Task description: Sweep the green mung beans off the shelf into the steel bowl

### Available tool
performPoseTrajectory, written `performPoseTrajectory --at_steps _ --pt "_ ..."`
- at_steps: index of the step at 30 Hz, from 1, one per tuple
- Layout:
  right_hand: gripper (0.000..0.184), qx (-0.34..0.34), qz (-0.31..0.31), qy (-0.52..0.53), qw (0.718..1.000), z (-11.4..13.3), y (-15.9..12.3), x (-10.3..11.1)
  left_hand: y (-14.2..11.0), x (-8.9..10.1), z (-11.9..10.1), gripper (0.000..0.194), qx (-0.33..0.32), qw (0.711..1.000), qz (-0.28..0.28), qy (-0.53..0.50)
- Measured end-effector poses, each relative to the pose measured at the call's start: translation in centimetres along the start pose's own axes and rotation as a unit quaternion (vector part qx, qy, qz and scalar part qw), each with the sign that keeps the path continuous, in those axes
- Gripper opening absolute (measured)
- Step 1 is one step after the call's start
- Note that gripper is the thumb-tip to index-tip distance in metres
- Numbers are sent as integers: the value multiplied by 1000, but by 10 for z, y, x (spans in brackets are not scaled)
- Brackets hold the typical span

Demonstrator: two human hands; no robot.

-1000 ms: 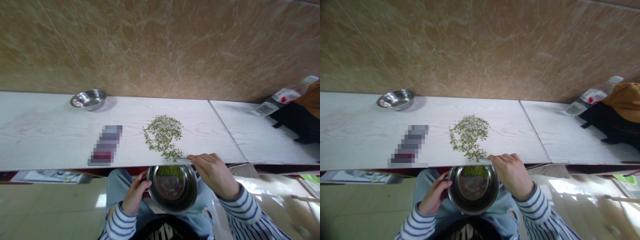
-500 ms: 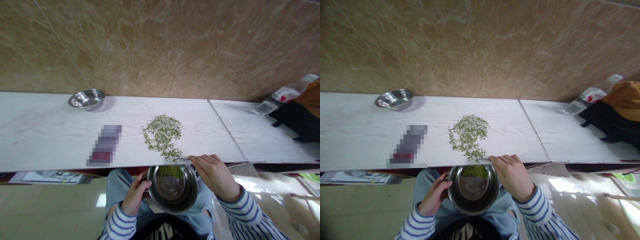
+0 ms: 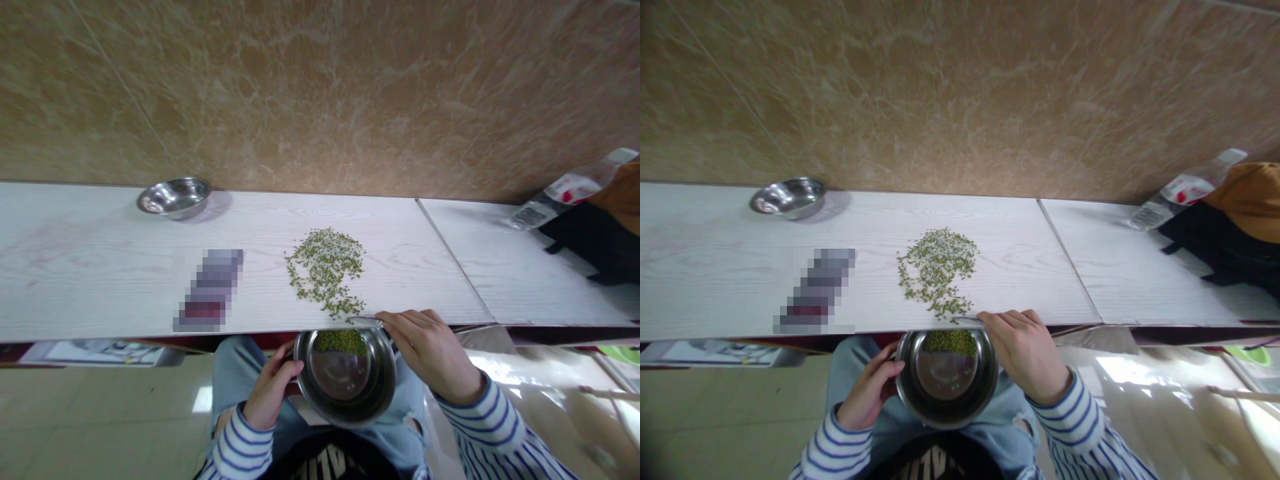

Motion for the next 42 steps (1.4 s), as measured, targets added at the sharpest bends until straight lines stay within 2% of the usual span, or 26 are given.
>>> performPoseTrajectory --at_steps 6,13,42 --pt "27 -3 2 4 1000 -3 -5 1 3 2 -2 46 29 999 25 17" --pt "26 0 14 3 1000 -4 -8 2 -3 -4 -2 39 -1 1000 -5 0" --pt "25 -5 -6 -5 1000 -6 -7 -1 -7 -8 -5 39 7 1000 -7 -7"
Point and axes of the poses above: each hand's wrist, its own y-axis towards the middle knuckle, its own x-axis out of the back of the hand, z = x × y, the point moved 1 cm from there along y, towards the middle knuckle, and after that the axes turned 12 degrees about -y, right-handed, at the moved point
